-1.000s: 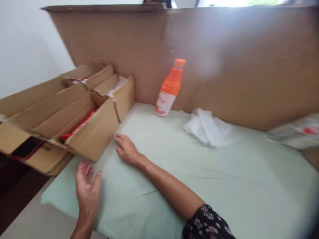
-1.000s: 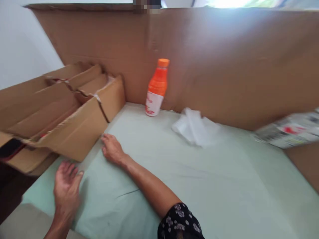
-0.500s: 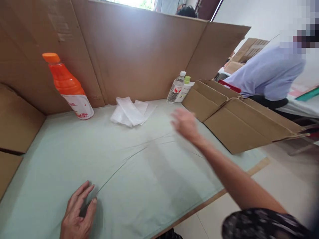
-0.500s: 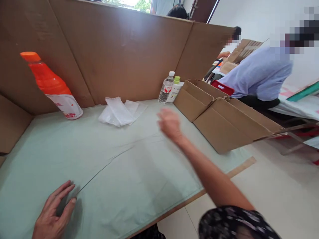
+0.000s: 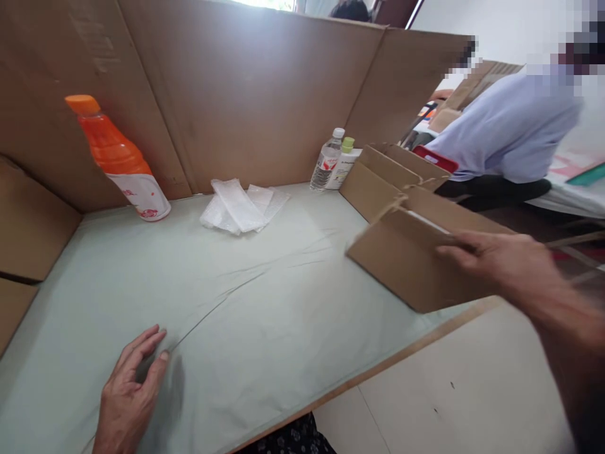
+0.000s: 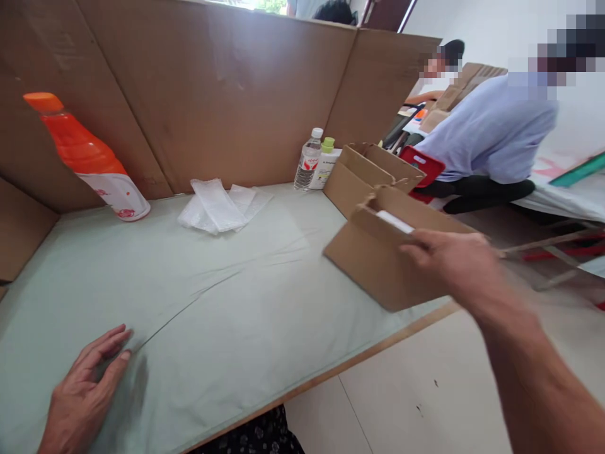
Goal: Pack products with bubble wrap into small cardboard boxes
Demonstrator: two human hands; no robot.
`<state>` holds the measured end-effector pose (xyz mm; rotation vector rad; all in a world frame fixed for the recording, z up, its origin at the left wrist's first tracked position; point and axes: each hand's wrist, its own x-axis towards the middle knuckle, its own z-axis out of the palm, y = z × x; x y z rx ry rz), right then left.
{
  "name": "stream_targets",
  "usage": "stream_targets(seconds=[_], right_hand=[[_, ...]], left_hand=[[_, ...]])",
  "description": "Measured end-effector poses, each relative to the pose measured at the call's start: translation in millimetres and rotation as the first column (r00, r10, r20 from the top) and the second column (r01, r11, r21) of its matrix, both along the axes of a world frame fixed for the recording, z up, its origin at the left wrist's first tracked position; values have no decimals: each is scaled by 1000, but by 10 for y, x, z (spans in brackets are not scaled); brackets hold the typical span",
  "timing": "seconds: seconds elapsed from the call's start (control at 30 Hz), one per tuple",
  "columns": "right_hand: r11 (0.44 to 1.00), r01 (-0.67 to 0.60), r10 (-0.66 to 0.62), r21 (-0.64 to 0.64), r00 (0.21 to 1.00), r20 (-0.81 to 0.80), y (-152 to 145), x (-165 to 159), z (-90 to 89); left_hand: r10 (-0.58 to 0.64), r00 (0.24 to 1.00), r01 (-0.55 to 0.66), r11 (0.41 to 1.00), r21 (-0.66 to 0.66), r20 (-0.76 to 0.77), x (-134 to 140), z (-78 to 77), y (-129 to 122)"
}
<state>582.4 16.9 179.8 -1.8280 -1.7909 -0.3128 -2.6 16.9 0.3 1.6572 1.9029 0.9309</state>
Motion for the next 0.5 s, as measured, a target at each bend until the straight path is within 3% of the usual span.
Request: stream_targets(seconds=[0.07, 0.13, 0.23, 0.3, 0.33, 0.4, 0.43, 0.5], right_hand=[[996, -21, 47, -87, 949, 312, -151, -651, -51], [982, -140, 181, -129, 898, 402, -258, -1311, -52], [893, -428, 450, -139, 853, 266, -368, -2011, 59], [840, -542, 540, -22, 833, 120, -407, -2158, 129], [850, -520, 518, 83, 854, 43, -409, -2140, 127], [907, -306, 363, 288, 917, -167, -374, -1985, 6], [933, -161, 263, 321, 915, -305, -341, -1883, -119], [983, 3, 101, 181, 820, -564, -263, -1710, -476]], left_hand=[[-42, 999, 42, 999, 5, -11, 64, 58, -27], [-124, 992, 124, 991, 43, 2, 152, 115, -67], [-222, 972, 215, 973, 87, 74, 285, 190, -127], [-255, 955, 247, 967, 69, 153, 349, 220, -142], [-259, 946, 253, 966, 52, 194, 372, 227, -140], [-249, 932, 251, 968, 29, 263, 410, 232, -117], [-244, 926, 248, 969, 23, 287, 431, 232, -100], [-239, 916, 247, 969, 15, 322, 484, 236, -62]])
